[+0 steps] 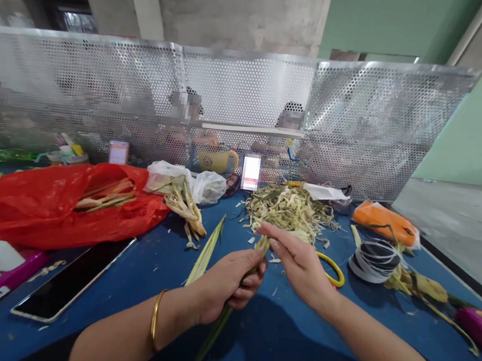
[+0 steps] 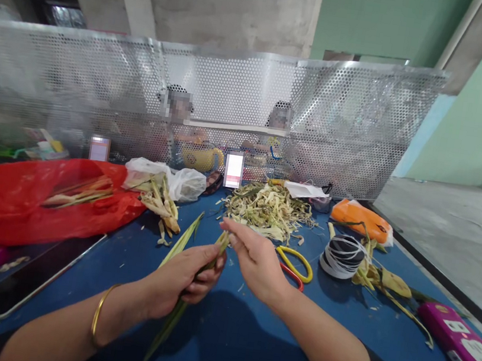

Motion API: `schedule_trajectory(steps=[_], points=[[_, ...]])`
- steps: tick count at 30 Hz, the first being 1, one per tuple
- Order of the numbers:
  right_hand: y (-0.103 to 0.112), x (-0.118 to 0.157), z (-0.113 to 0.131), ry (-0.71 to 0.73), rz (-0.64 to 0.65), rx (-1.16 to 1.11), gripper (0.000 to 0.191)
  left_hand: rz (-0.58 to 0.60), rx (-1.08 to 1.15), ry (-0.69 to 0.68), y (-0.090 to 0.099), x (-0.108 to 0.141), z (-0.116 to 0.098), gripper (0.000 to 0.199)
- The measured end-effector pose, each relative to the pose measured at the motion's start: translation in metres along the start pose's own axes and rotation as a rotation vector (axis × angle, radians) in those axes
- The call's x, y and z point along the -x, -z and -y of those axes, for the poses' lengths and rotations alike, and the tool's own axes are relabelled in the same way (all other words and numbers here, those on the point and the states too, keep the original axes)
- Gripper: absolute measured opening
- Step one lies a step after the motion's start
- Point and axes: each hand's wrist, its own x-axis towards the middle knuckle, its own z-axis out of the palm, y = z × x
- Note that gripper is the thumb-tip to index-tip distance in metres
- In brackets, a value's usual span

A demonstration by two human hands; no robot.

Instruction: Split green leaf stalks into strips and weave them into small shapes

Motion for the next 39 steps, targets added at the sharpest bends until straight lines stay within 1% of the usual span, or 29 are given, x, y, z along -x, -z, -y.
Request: schedule_trajectory(steps=[2, 3, 4, 7, 9, 11, 13, 17, 23, 30, 34, 36, 39], points=[[0.004, -0.004, 0.0, -0.054, -0.062, -0.055, 0.033, -0.002, -0.004, -0.01, -0.001, 0.001, -0.002, 0.037], [0.006, -0.006, 0.001, -0.1, -0.064, -0.079, 0.031, 0.001, -0.01, -0.009, -0.001, 0.002, -0.003, 0.037], [0.008, -0.008, 0.002, -0.158, -0.04, -0.108, 0.03, 0.007, -0.017, -0.003, -0.001, 0.003, -0.004, 0.037], [0.012, -0.01, 0.005, -0.321, 0.112, -0.246, 0.031, 0.044, -0.047, 0.037, -0.001, 0.004, -0.003, 0.037], [0.013, -0.009, 0.007, -0.368, 0.182, -0.352, 0.033, 0.063, -0.066, 0.057, 0.0, 0.004, -0.003, 0.038], [0.013, -0.009, 0.008, -0.382, 0.201, -0.431, 0.037, 0.067, -0.076, 0.051, 0.0, 0.005, -0.004, 0.039], [0.012, -0.008, 0.008, -0.39, 0.196, -0.463, 0.038, 0.066, -0.088, 0.034, 0.0, 0.005, -0.004, 0.038], [0.009, -0.008, 0.005, -0.43, 0.172, -0.456, 0.031, 0.071, -0.109, 0.057, -0.001, 0.005, -0.004, 0.037], [0.007, -0.008, 0.004, -0.462, 0.148, -0.534, 0.025, 0.067, -0.117, 0.07, -0.002, 0.006, -0.001, 0.037], [0.008, -0.008, 0.008, -0.445, 0.161, -0.496, 0.024, 0.069, -0.115, 0.078, -0.003, 0.006, -0.001, 0.037], [0.007, -0.007, 0.007, -0.402, 0.153, -0.468, 0.028, 0.059, -0.119, 0.078, -0.002, 0.005, -0.003, 0.041], [0.007, -0.007, 0.007, -0.39, 0.174, -0.451, 0.029, 0.055, -0.124, 0.074, -0.002, 0.005, -0.003, 0.042], [0.006, -0.006, 0.008, -0.386, 0.215, -0.425, 0.026, 0.073, -0.133, 0.075, -0.003, 0.006, -0.003, 0.043]])
